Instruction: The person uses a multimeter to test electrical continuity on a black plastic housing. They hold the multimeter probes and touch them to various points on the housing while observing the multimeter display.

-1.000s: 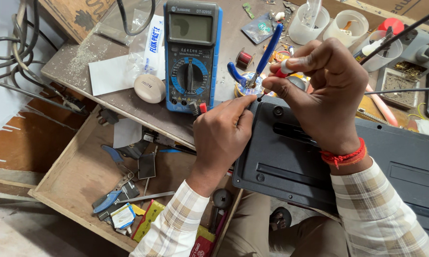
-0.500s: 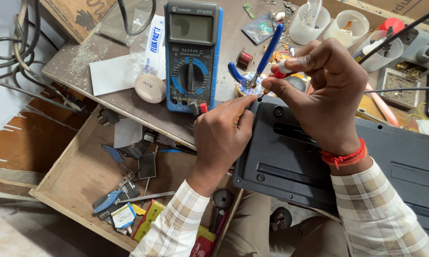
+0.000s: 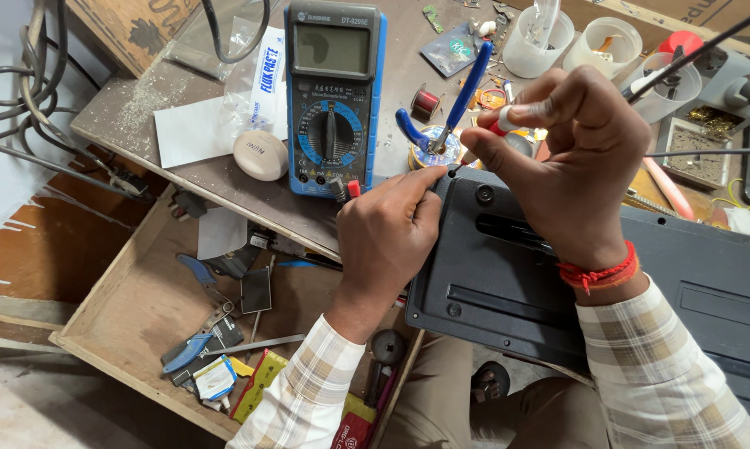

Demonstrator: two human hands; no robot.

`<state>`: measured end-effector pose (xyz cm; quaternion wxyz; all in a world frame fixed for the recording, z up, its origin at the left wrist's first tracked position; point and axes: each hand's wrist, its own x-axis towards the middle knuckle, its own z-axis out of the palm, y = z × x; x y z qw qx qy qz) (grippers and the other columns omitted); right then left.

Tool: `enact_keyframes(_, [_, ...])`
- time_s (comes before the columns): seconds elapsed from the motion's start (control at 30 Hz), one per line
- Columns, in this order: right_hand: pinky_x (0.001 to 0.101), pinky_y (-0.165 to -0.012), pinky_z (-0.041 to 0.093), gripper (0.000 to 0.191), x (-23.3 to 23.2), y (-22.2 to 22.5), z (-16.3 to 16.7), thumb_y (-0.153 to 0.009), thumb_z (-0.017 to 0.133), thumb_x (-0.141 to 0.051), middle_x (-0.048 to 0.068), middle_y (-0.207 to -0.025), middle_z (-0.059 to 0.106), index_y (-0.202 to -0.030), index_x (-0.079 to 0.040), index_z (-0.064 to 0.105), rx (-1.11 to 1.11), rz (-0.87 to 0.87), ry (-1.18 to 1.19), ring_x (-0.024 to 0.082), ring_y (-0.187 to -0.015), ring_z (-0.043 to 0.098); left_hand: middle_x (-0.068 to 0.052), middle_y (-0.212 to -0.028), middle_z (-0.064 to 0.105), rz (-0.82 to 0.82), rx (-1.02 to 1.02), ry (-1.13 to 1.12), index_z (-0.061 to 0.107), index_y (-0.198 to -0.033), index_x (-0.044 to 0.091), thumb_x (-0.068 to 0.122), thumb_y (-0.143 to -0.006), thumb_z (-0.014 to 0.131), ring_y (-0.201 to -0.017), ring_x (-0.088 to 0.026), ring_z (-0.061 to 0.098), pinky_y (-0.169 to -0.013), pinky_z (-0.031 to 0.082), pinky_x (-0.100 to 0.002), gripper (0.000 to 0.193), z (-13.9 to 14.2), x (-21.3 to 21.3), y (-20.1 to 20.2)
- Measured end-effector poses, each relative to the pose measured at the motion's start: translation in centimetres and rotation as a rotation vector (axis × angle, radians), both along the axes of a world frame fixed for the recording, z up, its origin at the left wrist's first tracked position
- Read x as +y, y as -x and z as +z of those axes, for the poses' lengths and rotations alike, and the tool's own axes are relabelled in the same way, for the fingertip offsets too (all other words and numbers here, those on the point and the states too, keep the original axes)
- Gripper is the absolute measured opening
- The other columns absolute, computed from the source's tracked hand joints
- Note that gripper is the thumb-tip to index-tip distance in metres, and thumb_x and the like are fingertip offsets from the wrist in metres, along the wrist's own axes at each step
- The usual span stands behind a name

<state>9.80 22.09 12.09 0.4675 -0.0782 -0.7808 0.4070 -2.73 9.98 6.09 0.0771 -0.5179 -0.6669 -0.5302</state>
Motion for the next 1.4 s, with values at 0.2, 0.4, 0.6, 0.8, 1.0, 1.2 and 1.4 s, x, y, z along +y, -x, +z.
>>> enact_keyframes(0.2, [0.0293,-0.096,0.062,0.033,-0.19,0.06,0.27,-0.085,0.078,0.008,0.009,-0.111,0.065,-0.101,0.0,0.05,-0.057,0.032,0.049,0.017,-0.11,0.07,-0.011,-0.091,0.076,-0.004,0.008,-0.016,0.077,-0.108,0.01,0.004,-0.089,0.066,-0.073,-0.027,0.073,-0.065,0.058,-0.036,0.023,-0.09,0.08,0.08])
enact_keyframes(0.4, [0.0295,-0.092,0.066,0.039,0.13,0.19,-0.01,-0.097,0.086,0.009,0.009,-0.107,0.06,-0.102,0.0,0.048,-0.028,-0.015,-0.016,0.017,-0.104,0.073,-0.011,-0.09,0.076,0.007,0.004,-0.011,0.078,-0.107,0.01,0.003,-0.088,0.066,-0.071,-0.027,0.073,-0.064,0.057,-0.036,0.023,-0.01,-0.01,-0.04])
enact_keyframes(0.6, [0.0323,-0.098,0.062,0.036,-0.11,0.09,0.13,-0.087,0.081,0.012,0.013,-0.114,0.064,-0.104,0.003,0.05,-0.071,-0.012,-0.048,0.021,-0.113,0.069,-0.011,-0.089,0.076,0.006,0.005,-0.011,0.078,-0.107,0.01,0.004,-0.089,0.066,-0.072,-0.027,0.073,-0.064,0.057,-0.036,0.022,0.05,0.1,-0.05])
enact_keyframes(0.8, [0.0285,-0.09,0.067,0.033,-0.32,0.34,0.43,-0.09,0.083,0.006,0.007,-0.103,0.063,-0.097,-0.002,0.052,-0.012,-0.018,0.092,0.016,-0.104,0.074,-0.01,-0.091,0.076,-0.003,-0.001,-0.018,0.077,-0.107,0.01,0.004,-0.089,0.066,-0.073,-0.027,0.072,-0.066,0.057,-0.037,0.022,0.1,-0.01,-0.07])
enact_keyframes(1.0, [0.0283,-0.091,0.065,0.039,-0.05,0.03,0.15,-0.095,0.086,0.011,0.011,-0.106,0.063,-0.1,0.002,0.049,-0.037,-0.013,-0.061,0.017,-0.104,0.073,-0.011,-0.088,0.075,0.006,0.003,0.011,0.078,-0.107,0.01,0.003,-0.088,0.067,-0.071,-0.028,0.072,-0.064,0.056,-0.037,0.023,0.1,0.05,-0.07])
enact_keyframes(1.2, [0.0267,-0.092,0.064,0.03,-0.56,0.51,0.44,-0.087,0.078,0.008,0.006,-0.106,0.061,-0.099,0.0,0.053,-0.069,-0.017,0.136,0.012,-0.104,0.071,-0.011,-0.089,0.076,0.005,0.002,-0.007,0.078,-0.106,0.01,0.004,-0.088,0.066,-0.073,-0.028,0.073,-0.066,0.057,-0.037,0.022,0.14,0.06,-0.14])
enact_keyframes(1.4, [0.0242,-0.09,0.064,0.037,-0.18,0.21,0.18,-0.094,0.087,0.007,0.005,-0.109,0.06,-0.103,0.0,0.052,-0.031,-0.053,0.005,0.008,-0.099,0.068,-0.011,-0.089,0.076,0.01,0.007,0.002,0.078,-0.107,0.01,0.004,-0.089,0.066,-0.072,-0.028,0.073,-0.065,0.057,-0.037,0.023,0.11,0.05,-0.11])
